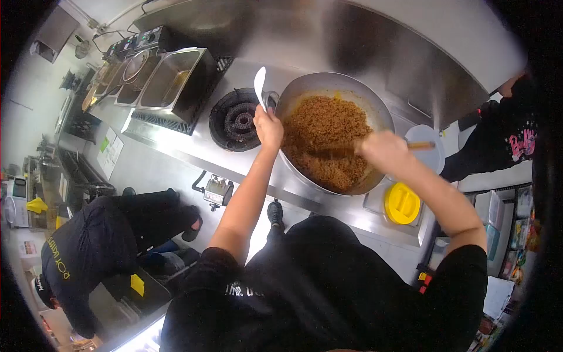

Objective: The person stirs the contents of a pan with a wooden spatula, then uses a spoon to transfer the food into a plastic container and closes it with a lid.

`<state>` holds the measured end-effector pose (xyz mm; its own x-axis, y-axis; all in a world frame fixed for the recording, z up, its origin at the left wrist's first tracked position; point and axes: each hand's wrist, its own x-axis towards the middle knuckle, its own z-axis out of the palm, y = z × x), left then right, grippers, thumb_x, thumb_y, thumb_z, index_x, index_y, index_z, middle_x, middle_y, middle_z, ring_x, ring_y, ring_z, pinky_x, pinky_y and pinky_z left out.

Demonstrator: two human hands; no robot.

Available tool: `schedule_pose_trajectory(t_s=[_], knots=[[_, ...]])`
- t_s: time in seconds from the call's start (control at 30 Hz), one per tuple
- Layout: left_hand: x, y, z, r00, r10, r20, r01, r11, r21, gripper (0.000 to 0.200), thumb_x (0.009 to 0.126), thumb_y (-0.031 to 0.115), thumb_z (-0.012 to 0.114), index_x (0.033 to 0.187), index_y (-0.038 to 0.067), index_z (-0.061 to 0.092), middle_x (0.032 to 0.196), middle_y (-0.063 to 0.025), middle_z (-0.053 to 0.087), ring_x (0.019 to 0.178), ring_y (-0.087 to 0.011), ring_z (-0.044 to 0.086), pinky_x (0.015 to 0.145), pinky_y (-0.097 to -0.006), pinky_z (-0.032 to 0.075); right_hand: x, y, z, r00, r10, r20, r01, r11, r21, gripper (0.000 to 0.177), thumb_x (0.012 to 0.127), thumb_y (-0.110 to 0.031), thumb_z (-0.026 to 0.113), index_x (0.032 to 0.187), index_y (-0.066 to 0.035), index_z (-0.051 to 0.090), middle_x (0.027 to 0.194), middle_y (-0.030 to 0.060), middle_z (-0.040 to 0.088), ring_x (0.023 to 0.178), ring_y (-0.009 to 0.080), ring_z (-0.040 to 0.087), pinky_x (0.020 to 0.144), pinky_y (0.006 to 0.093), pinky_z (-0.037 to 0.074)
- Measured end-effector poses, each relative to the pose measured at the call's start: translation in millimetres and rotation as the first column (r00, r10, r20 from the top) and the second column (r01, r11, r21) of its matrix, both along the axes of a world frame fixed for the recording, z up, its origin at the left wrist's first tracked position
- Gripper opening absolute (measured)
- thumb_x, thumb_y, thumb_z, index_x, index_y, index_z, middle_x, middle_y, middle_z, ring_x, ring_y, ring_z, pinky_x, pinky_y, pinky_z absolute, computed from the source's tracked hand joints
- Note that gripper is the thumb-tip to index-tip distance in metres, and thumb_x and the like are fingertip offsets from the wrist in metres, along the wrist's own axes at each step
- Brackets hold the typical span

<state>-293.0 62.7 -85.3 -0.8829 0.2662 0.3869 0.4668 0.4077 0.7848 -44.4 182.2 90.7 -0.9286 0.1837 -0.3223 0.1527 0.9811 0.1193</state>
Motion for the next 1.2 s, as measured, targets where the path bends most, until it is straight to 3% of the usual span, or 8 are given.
schedule_pose_trajectory(t_s=[0.1, 0.3, 0.53, 0.77, 0.87, 0.97, 1.03, 1.2], knots=[[0, 1, -3, 1.0, 0.012, 0.026, -0.011, 0.998, -0.054, 0.016, 0.088, 0.011, 0.053, 0.097, -0.001, 0.049, 0.093, -0.0236, 0.057, 0.088, -0.0437, 0.053, 0.076, -0.0504, 0.04, 12, -50, -27, 0.99, 0.012, 0.142, 0.01, 0.988, -0.152, 0.02, 0.078, -0.008, 0.053, 0.086, 0.001, 0.069, 0.081, 0.0181, 0.068, 0.079, 0.0315, 0.069, 0.072, 0.0406, 0.056], [3, 1, 2, 1.0, 0.017, -0.004, -0.017, 0.999, -0.04, 0.017, 0.089, 0.011, 0.052, 0.095, -0.005, 0.05, 0.09, -0.027, 0.058, 0.083, -0.0453, 0.055, 0.073, -0.0494, 0.042, -40, 4, -151, 0.959, -0.038, -0.281, 0.031, 0.999, -0.028, 0.017, 0.083, -0.012, 0.052, 0.092, -0.006, 0.065, 0.075, 0.0104, 0.066, 0.071, 0.0264, 0.067, 0.057, 0.0385, 0.055], [1, -1, 0, 0.999, 0.003, -0.041, -0.004, 0.999, -0.037, 0.015, 0.088, 0.01, 0.052, 0.097, -0.002, 0.051, 0.092, -0.024, 0.058, 0.086, -0.0429, 0.054, 0.076, -0.0497, 0.042, -57, 33, -69, 0.949, -0.121, -0.29, 0.14, 0.989, 0.043, 0.013, 0.078, -0.013, 0.059, 0.074, -0.008, 0.07, 0.075, 0.0125, 0.069, 0.07, 0.0258, 0.069, 0.061, 0.0366, 0.057], [-1, 1, -3, 0.997, 0.045, -0.063, -0.053, 0.988, -0.145, 0.015, 0.089, 0.012, 0.051, 0.092, -0.002, 0.048, 0.093, -0.0239, 0.057, 0.087, -0.0421, 0.054, 0.075, -0.0504, 0.042, -66, 26, -160, 0.976, -0.075, -0.203, 0.064, 0.996, -0.059, 0.015, 0.078, -0.01, 0.057, 0.079, -0.001, 0.069, 0.08, 0.0174, 0.068, 0.074, 0.031, 0.068, 0.065, 0.0409, 0.056], [3, 2, 4, 0.998, 0.041, -0.04, -0.046, 0.99, -0.131, 0.016, 0.089, 0.012, 0.051, 0.093, -0.003, 0.048, 0.094, -0.0244, 0.057, 0.087, -0.0423, 0.054, 0.075, -0.0502, 0.042, -29, 24, -100, 0.996, -0.006, -0.088, -0.005, 0.992, -0.129, 0.018, 0.082, -0.014, 0.055, 0.081, -0.001, 0.069, 0.08, 0.0185, 0.067, 0.074, 0.0322, 0.068, 0.066, 0.0413, 0.056], [0, 0, -1, 0.995, 0.032, -0.096, -0.039, 0.997, -0.071, 0.014, 0.088, 0.009, 0.053, 0.095, -0.003, 0.05, 0.093, -0.0241, 0.058, 0.085, -0.0426, 0.054, 0.074, -0.0497, 0.043, -28, 36, -32, 0.998, 0.054, -0.041, -0.052, 0.998, 0.047, 0.029, 0.083, -0.03, 0.06, 0.075, -0.004, 0.07, 0.077, 0.0135, 0.068, 0.074, 0.0287, 0.068, 0.062, 0.0396, 0.055], [2, 0, 1, 0.996, 0.023, -0.082, -0.025, 1.0, -0.018, 0.014, 0.087, 0.007, 0.053, 0.096, -0.002, 0.052, 0.091, -0.0243, 0.058, 0.084, -0.0432, 0.055, 0.073, -0.05, 0.043, -49, 76, -43, 0.991, 0.024, -0.132, 0.01, 0.967, 0.254, 0.029, 0.083, -0.032, 0.061, 0.072, -0.006, 0.07, 0.074, 0.0108, 0.068, 0.071, 0.0278, 0.068, 0.061, 0.0387, 0.055], [2, 0, 2, 0.999, 0.018, -0.051, -0.021, 0.999, -0.051, 0.013, 0.087, 0.007, 0.051, 0.097, -0.002, 0.052, 0.09, -0.0239, 0.058, 0.083, -0.0431, 0.054, 0.073, -0.05, 0.041, -93, 109, -122, 0.985, -0.103, -0.136, 0.117, 0.989, 0.094, 0.025, 0.085, -0.025, 0.06, 0.076, -0.005, 0.07, 0.079, 0.0149, 0.068, 0.076, 0.0294, 0.068, 0.065, 0.0398, 0.055]])
